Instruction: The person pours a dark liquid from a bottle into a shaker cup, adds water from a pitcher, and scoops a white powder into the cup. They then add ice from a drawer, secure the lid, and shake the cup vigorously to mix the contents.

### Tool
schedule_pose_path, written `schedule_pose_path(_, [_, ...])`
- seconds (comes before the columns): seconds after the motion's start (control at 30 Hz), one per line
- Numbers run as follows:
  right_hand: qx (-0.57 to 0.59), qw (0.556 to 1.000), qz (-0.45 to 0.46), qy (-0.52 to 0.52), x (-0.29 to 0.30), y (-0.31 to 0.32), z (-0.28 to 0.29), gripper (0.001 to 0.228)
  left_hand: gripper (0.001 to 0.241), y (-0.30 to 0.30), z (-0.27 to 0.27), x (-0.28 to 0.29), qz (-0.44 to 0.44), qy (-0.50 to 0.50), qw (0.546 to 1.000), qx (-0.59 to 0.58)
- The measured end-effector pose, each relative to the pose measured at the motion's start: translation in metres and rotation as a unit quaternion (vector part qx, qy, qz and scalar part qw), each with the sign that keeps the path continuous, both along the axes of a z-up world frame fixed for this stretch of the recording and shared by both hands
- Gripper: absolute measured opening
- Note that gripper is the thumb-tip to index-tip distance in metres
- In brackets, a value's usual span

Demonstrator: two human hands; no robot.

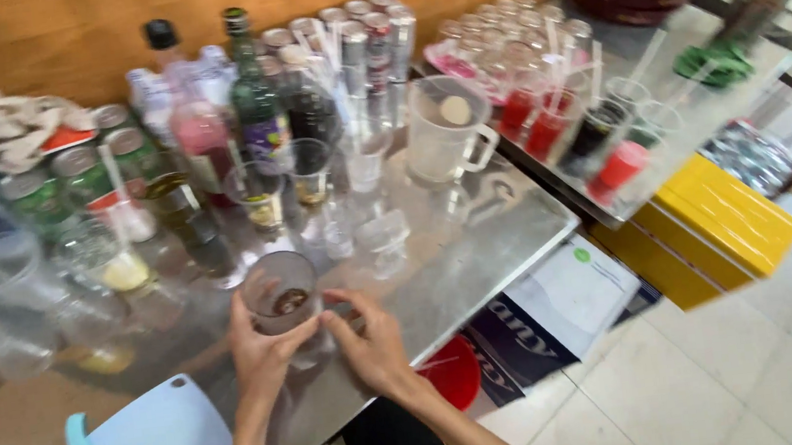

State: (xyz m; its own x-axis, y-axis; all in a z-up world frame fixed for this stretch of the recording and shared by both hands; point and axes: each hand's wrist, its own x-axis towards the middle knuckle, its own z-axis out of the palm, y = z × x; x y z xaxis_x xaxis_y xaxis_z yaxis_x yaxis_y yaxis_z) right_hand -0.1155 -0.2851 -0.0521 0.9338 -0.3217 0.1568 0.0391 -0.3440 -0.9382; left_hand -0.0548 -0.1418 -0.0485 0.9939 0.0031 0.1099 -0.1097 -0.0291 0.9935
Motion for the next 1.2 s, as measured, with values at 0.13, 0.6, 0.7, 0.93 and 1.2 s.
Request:
schedule_pose_path(0.13, [0.006, 1.0, -0.021, 0.003, -0.022, 0.005, 0.0, 0.034, 0.1, 0.0, 0.009, -0.009, -0.016, -0.018, 0.999, 0.026])
schedule_pose_path(0.6, [0.054, 0.998, 0.012, 0.015, 0.018, 0.001, 0.043, 0.033, 0.087, -0.004, 0.025, -0.002, 0.006, 0.055, 0.998, 0.014])
schedule_pose_path(0.7, [0.066, 0.998, -0.001, 0.006, 0.034, -0.004, 0.051, 0.031, 0.09, -0.004, 0.048, -0.001, -0.001, 0.089, 0.994, 0.059])
schedule_pose_path(0.93, [0.107, 0.994, 0.007, 0.016, 0.056, -0.013, 0.049, 0.027, 0.087, -0.004, 0.017, 0.012, 0.004, 0.094, 0.991, 0.096])
schedule_pose_path(1.2, [0.185, 0.982, -0.018, -0.007, 0.072, -0.038, 0.078, 0.024, 0.093, -0.033, 0.036, 0.03, 0.051, -0.09, 0.994, -0.032])
